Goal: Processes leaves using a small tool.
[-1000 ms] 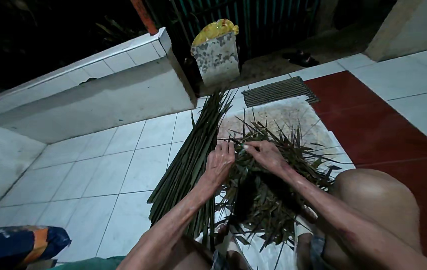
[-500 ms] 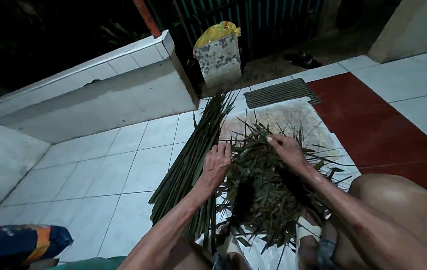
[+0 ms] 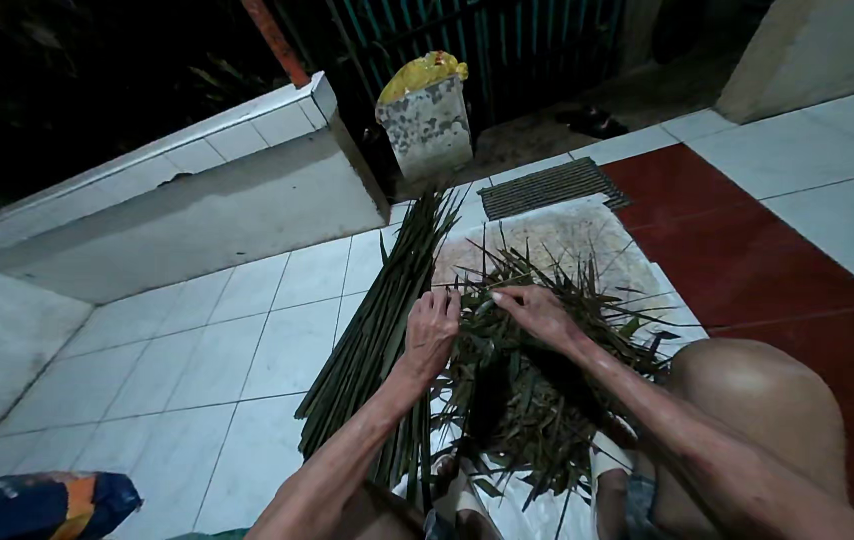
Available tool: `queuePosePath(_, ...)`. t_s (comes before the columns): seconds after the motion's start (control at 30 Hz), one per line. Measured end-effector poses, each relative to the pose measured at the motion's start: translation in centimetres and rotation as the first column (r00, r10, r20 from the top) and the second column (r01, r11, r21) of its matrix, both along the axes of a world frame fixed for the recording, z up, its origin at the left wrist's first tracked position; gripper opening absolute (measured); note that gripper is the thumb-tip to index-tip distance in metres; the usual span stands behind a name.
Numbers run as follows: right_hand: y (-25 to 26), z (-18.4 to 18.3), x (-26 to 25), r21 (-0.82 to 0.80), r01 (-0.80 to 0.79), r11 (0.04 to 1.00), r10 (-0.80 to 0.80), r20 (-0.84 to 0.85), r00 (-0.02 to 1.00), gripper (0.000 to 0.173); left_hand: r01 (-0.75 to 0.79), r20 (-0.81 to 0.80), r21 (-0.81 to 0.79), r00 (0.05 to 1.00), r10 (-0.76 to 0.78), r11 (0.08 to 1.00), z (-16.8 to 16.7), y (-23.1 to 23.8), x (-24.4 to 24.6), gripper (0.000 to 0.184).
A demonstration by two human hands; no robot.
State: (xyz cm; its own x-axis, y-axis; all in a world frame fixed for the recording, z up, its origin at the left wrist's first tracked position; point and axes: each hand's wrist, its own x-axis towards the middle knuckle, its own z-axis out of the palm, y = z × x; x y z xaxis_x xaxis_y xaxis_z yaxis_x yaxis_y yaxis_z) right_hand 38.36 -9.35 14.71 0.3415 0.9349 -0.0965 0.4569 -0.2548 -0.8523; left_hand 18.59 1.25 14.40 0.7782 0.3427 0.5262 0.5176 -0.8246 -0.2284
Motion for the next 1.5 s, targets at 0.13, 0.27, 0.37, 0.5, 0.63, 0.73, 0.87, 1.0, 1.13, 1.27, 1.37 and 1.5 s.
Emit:
queuePosePath(0.13,0.3,-1.1,1.0,-0.036,0.066,0.997,-0.066,0.011,0.998,0.036,-0.002,-0.003,-0.013,1.0,0.002,1.0,0.1,0.1,-0.2,0.024)
queuePosePath(0.27,0.4,-2.7,2.7,-0.051,0.131,0.99,-0.131,0.012,0.991,0.037,-0.018,-0.005,-0.03,1.0,0.017,0.999,0.7,0.1,-0.5,0.025)
queuePosePath(0.37,0.2,-3.4,3.8,-0.064,0.203,0.977,-0.202,0.012,0.979,0.038,-0.044,0.017,-0.124,0.999,0.046,0.991,1.0,0.7,-0.9,0.022)
queuePosePath(0.5,0.0,-3.4,3.9,-0.057,0.27,0.961,-0.269,0.023,0.963,0.039,-0.174,-0.049,-0.487,0.984,0.172,0.856,2.0,1.2,-1.3,0.026)
queuePosePath(0.63,0.2,-4.1,4.3,-0.045,0.326,0.944,-0.322,0.079,0.943,0.038,-0.206,-0.104,-0.594,0.978,0.18,0.777,2.6,1.2,-1.1,0.029)
queuePosePath(0.73,0.4,-4.4,5.0,-0.078,0.365,0.928,-0.361,0.061,0.931,0.038,-0.192,-0.102,-0.602,0.981,0.163,0.775,2.9,1.3,-1.4,0.029)
queuePosePath(0.87,0.2,-5.1,6.2,-0.092,0.451,0.888,-0.445,0.08,0.892,0.04,-0.197,-0.118,-0.612,0.98,0.158,0.766,3.5,2.8,-2.7,0.029)
queuePosePath(1.0,-0.6,-5.7,7.8,-0.07,0.537,0.84,-0.529,0.109,0.842,0.043,-0.225,-0.122,-0.666,0.974,0.193,0.711,4.2,4.8,-4.3,0.027)
queuePosePath(1.13,-1.0,-5.7,8.4,-0.028,0.604,0.797,-0.6,0.089,0.795,0.044,-0.246,-0.094,-0.757,0.958,0.272,0.606,4.6,6.5,-5.3,0.027)
queuePosePath(1.27,-0.6,-5.0,6.8,0.093,0.502,0.86,-0.502,-0.025,0.865,0.044,-0.113,-0.001,-0.902,0.966,0.259,0.418,4.2,7.0,-5.1,0.029)
queuePosePath(1.37,-0.4,-3.2,4.0,0.187,0.335,0.924,-0.319,-0.113,0.941,0.041,0.103,0.138,-0.982,0.963,0.232,0.157,4.0,5.7,-3.8,0.028)
queuePosePath(1.5,0.7,-1.4,1.3,0.254,0.201,0.946,-0.151,-0.204,0.967,0.039,0.284,0.245,-0.954,0.922,0.3,-0.094,3.7,3.8,-1.5,0.031)
